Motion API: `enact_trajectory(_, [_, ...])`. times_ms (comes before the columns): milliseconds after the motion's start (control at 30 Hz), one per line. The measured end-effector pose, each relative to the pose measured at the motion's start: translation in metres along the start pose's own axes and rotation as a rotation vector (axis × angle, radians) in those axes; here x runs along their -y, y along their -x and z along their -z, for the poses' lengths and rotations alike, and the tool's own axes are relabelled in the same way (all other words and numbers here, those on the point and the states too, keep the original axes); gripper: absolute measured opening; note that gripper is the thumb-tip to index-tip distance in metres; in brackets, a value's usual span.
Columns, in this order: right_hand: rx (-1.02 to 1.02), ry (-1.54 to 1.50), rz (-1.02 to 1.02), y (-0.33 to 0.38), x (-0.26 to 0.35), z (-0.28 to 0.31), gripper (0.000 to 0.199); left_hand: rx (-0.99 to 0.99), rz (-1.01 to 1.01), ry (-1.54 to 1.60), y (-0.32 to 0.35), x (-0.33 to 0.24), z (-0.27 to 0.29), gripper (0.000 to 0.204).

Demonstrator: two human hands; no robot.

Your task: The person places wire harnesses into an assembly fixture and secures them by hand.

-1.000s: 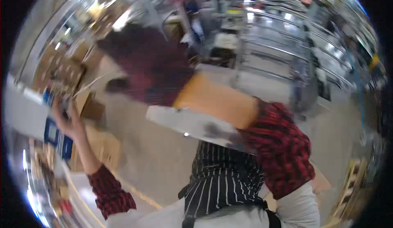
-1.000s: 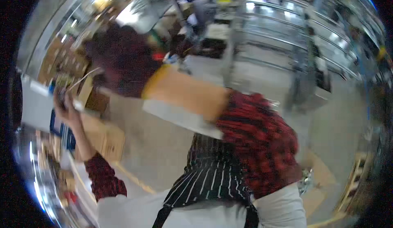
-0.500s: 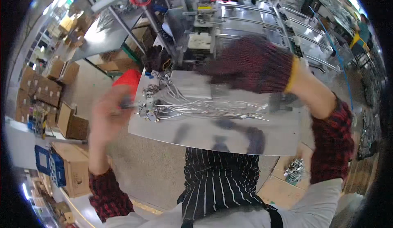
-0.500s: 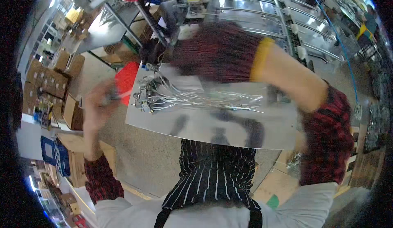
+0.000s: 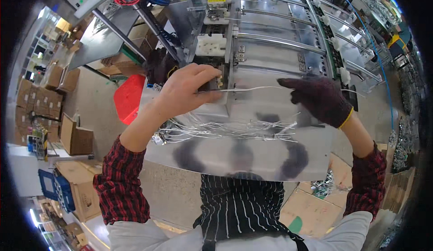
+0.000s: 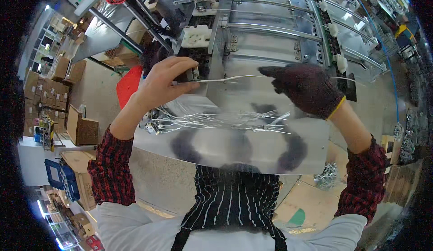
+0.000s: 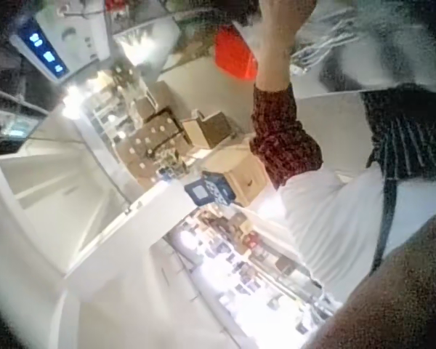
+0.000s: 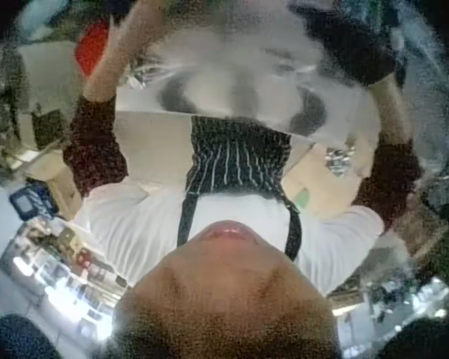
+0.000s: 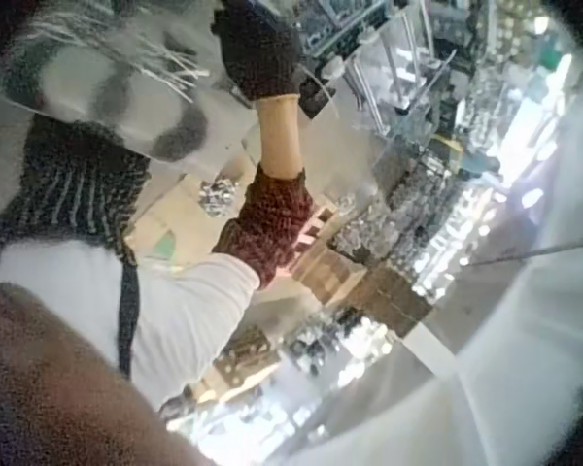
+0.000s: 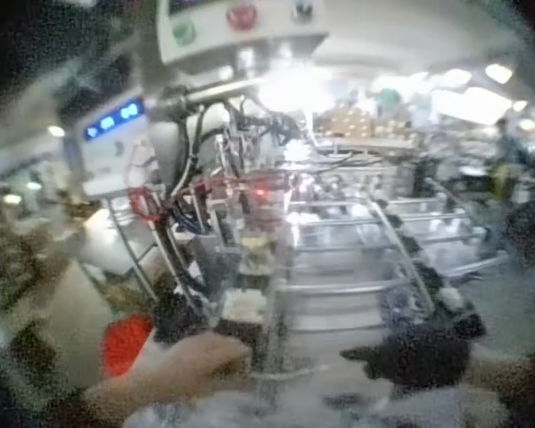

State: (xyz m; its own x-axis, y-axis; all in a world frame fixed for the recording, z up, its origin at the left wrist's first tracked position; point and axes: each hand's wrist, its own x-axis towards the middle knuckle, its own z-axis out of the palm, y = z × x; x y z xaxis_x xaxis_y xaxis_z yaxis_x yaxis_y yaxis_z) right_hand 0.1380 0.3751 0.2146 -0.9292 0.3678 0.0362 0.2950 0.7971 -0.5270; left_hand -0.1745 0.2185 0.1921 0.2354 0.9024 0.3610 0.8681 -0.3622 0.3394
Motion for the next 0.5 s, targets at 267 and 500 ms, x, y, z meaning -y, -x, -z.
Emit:
enact_trajectory(267, [0.177, 0.044, 0.13, -0.047, -0.013, -0.004, 0.057, 0.189, -0.085, -0.006, -0.03, 0.032, 0.016, 0.043])
enact_trajectory(500, [0.008, -0.178, 0.055, -0.083, -0.044, -0.004, 0.043, 0.008, -0.015, -0.013, -0.059, 0.073, 0.019, 0.044])
